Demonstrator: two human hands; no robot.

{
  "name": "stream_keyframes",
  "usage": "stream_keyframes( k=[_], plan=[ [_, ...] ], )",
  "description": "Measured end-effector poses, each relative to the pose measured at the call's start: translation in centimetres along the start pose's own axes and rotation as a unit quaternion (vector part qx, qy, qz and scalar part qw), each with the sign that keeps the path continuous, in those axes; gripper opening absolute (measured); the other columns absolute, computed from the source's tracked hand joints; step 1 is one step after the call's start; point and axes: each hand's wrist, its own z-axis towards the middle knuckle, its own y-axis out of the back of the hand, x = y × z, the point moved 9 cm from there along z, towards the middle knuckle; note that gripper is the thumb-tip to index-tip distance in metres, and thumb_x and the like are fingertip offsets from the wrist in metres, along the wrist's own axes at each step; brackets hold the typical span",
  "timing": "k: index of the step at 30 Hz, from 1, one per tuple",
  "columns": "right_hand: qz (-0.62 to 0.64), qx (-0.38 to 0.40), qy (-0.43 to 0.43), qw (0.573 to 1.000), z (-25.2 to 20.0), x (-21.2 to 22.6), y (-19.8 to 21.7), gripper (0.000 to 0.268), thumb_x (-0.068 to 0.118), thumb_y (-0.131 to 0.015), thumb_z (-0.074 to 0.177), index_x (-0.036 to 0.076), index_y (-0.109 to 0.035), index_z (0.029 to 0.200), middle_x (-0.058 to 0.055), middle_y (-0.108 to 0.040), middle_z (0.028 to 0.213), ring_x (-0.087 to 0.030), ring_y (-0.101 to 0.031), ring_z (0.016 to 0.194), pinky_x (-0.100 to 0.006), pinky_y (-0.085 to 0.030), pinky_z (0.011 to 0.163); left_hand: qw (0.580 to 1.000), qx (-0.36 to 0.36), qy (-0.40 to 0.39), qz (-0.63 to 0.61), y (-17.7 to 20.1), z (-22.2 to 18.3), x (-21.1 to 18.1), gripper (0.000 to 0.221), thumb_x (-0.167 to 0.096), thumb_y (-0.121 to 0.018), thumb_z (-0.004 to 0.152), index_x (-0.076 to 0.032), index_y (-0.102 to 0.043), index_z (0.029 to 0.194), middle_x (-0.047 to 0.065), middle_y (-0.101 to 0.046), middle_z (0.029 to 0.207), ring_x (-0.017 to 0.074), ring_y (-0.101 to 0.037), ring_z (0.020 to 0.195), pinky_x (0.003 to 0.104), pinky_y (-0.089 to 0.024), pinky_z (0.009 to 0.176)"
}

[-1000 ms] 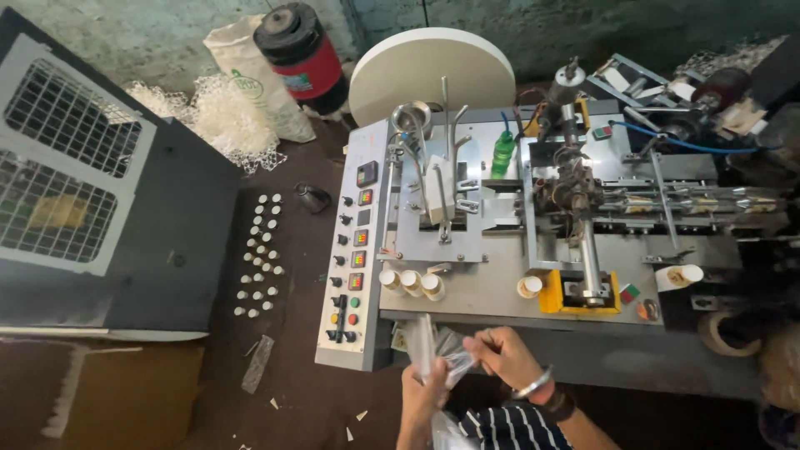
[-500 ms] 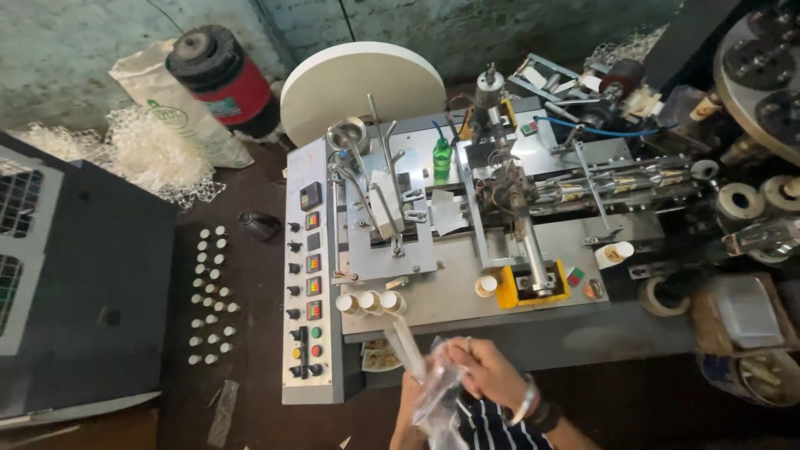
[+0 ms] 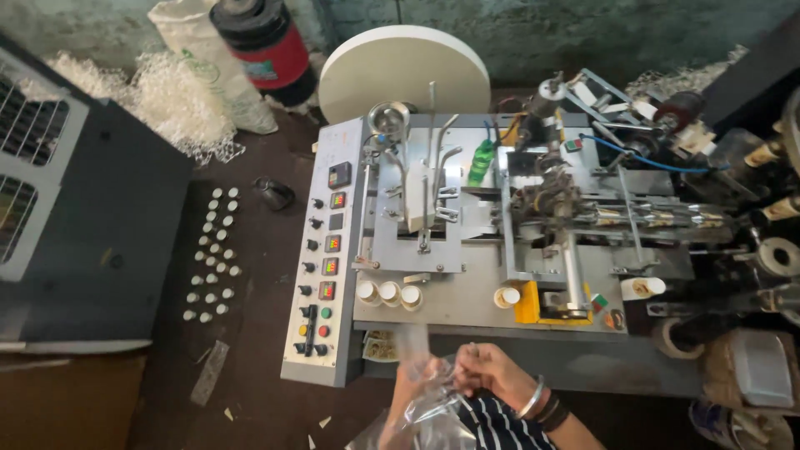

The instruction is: Collecting stacks of paper cups from a machine and placing them into plastic bags for packaging.

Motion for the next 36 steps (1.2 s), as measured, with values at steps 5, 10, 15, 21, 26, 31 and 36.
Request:
stream_keyframes(
  k=[5,10,15,21,26,31,36],
  plan=[
    [-0.250,0.031,-0.026,0.967,1.4,-3.5,0.8,0.033,0.034,-0.064,0.104,0.002,-0.066,0.096,-0.001,-0.059,0.069,-0.009,-0.056,0.053,-0.025,-0.046,0.048,0.983,-0.069,-0.063,0.157,5.2,-1.0,2.4,0.020,-0.014,-0.069,0.089,-0.007,-0.064,0.107,0.003,-0.067,0.085,0.0175,-0.065,0.071,0.031,-0.056,0.063],
    [-0.473,0.169,-0.208,0.839,0.2,-5.8,0.5,0.027,0.037,-0.063,0.101,0.011,-0.066,0.110,0.002,-0.061,0.070,-0.005,-0.060,0.055,-0.022,-0.050,0.050,0.743,0.059,-0.255,0.616,4.1,-1.8,3.6,0.021,-0.019,-0.073,0.089,-0.006,-0.070,0.106,0.006,-0.066,0.087,0.0221,-0.065,0.079,0.034,-0.055,0.071],
    [-0.283,0.183,0.035,0.941,5.9,0.4,-0.4,0.024,0.025,-0.069,0.106,0.001,-0.072,0.104,-0.002,-0.068,0.083,-0.008,-0.060,0.067,-0.024,-0.049,0.058,0.967,-0.007,-0.129,0.221,5.0,1.1,-2.5,0.023,-0.019,-0.075,0.090,-0.001,-0.068,0.104,0.005,-0.069,0.088,0.0155,-0.064,0.074,0.028,-0.051,0.062],
    [-0.505,-0.239,0.382,0.736,9.2,10.2,-3.3,0.015,0.016,-0.067,0.098,0.007,-0.075,0.106,-0.007,-0.075,0.089,-0.021,-0.071,0.072,-0.033,-0.055,0.064,0.970,-0.193,-0.136,-0.064,1.6,5.2,-7.6,0.015,-0.011,-0.073,0.089,-0.001,-0.072,0.100,0.005,-0.069,0.082,0.0108,-0.058,0.060,0.023,-0.043,0.048],
    [-0.688,-0.268,0.293,0.608,15.0,6.2,3.0,0.011,0.022,-0.068,0.094,0.015,-0.076,0.099,-0.008,-0.076,0.091,-0.032,-0.071,0.080,-0.043,-0.055,0.069,0.905,-0.348,-0.188,-0.159,13.6,10.4,2.0,0.012,-0.005,-0.073,0.085,0.000,-0.066,0.093,0.007,-0.069,0.080,0.0162,-0.069,0.065,0.029,-0.053,0.054],
    [-0.694,-0.203,0.128,0.679,14.4,0.8,4.7,0.015,0.024,-0.064,0.095,0.011,-0.069,0.095,-0.009,-0.071,0.098,-0.033,-0.069,0.092,-0.045,-0.056,0.079,0.927,-0.331,-0.114,-0.132,21.9,11.0,12.4,0.016,-0.017,-0.071,0.093,-0.001,-0.070,0.096,0.003,-0.059,0.071,0.0155,-0.055,0.054,0.030,-0.042,0.044],
    [-0.455,-0.118,0.037,0.882,11.8,-6.5,7.6,0.023,0.033,-0.063,0.095,0.015,-0.067,0.108,-0.009,-0.075,0.088,-0.025,-0.070,0.068,-0.038,-0.057,0.060,0.978,-0.205,-0.016,-0.008,15.6,3.7,7.6,0.022,-0.020,-0.074,0.091,0.001,-0.068,0.096,0.007,-0.064,0.073,0.0186,-0.061,0.059,0.032,-0.049,0.050]
  ],
)
